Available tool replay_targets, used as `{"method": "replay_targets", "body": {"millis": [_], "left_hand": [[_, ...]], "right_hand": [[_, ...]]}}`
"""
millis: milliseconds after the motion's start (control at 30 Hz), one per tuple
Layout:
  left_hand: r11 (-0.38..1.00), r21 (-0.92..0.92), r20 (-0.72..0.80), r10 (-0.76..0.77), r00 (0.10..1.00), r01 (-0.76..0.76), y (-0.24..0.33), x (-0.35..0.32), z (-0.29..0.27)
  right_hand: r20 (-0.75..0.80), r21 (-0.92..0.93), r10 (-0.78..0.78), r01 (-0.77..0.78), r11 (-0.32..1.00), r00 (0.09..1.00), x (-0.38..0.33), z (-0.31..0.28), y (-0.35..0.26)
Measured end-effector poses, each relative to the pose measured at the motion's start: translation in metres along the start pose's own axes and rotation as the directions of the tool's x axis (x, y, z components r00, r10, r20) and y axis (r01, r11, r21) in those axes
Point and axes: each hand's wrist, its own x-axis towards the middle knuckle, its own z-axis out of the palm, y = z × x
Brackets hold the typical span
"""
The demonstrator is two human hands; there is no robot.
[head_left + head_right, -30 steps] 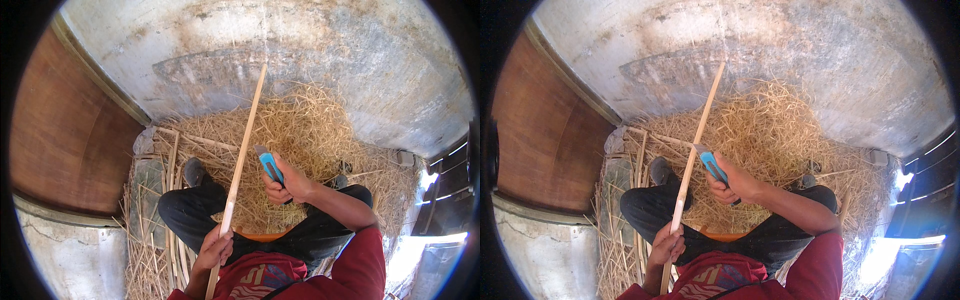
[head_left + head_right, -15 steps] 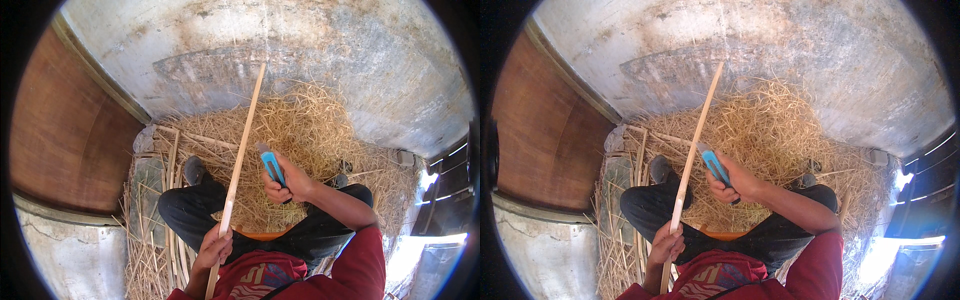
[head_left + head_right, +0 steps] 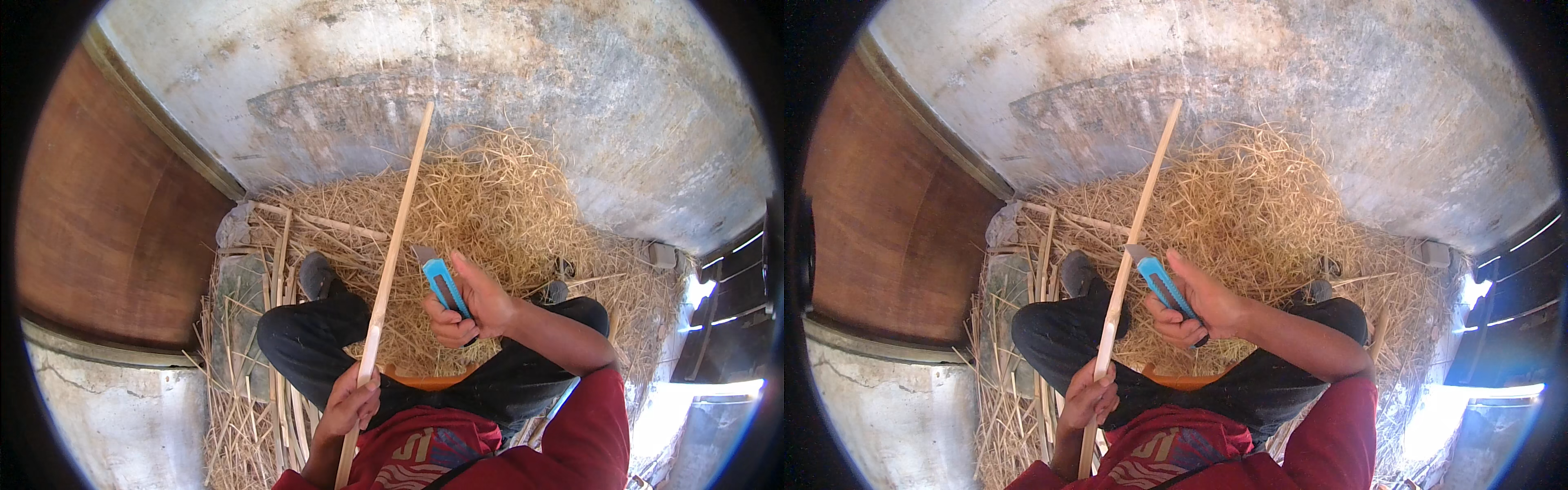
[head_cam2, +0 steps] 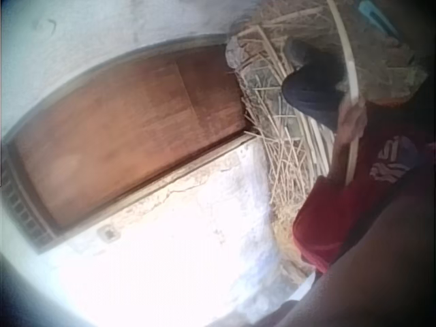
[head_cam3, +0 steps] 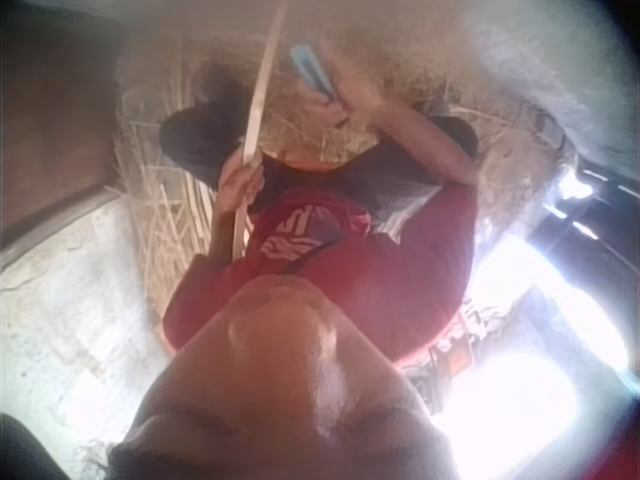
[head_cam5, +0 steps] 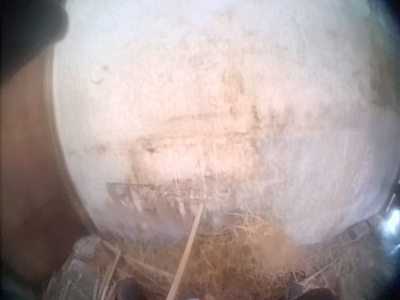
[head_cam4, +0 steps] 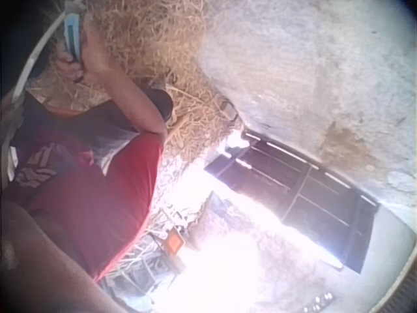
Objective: The person sits cross-legged on a straw-covered floor and uses a utility knife to shave a long bamboo strip. They hold the strip with their left hand and repeatedly scrape the blade along its length to remove the outer layer, occasionally rotating the strip to work on different sides.
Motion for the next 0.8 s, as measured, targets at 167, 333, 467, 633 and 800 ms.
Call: {"method": "replay_targets", "body": {"millis": [167,333,467,633,800], "left_hand": [[1.0,-0.009,0.003,0.005,1.0,-0.005,0.002,-0.001,0.001],[1.0,-0.018,-0.022,0.0,1.0,0.0,0.004,-0.003,0.003],[0.997,-0.074,0.001,0.01,1.0,-0.01,0.009,-0.006,0.005],[0.982,-0.189,0.08,0.039,0.996,-0.023,0.014,-0.009,0.012],[0.975,-0.218,0.126,-0.003,0.992,0.031,0.015,-0.009,0.017]], "right_hand": [[0.009,0.012,0.0,0.0,1.0,1.0,0.0,0.001,-0.001],[-0.002,0.045,0.008,-0.008,0.999,1.0,0.0,0.0,-0.001],[-0.233,-0.582,-0.269,0.088,0.808,0.934,0.006,-0.012,0.002],[0.02,-0.9,-0.632,-0.261,-0.349,0.775,0.006,-0.023,0.0],[0.093,-0.835,-0.61,-0.272,-0.478,0.787,0.006,-0.02,0.002]]}}
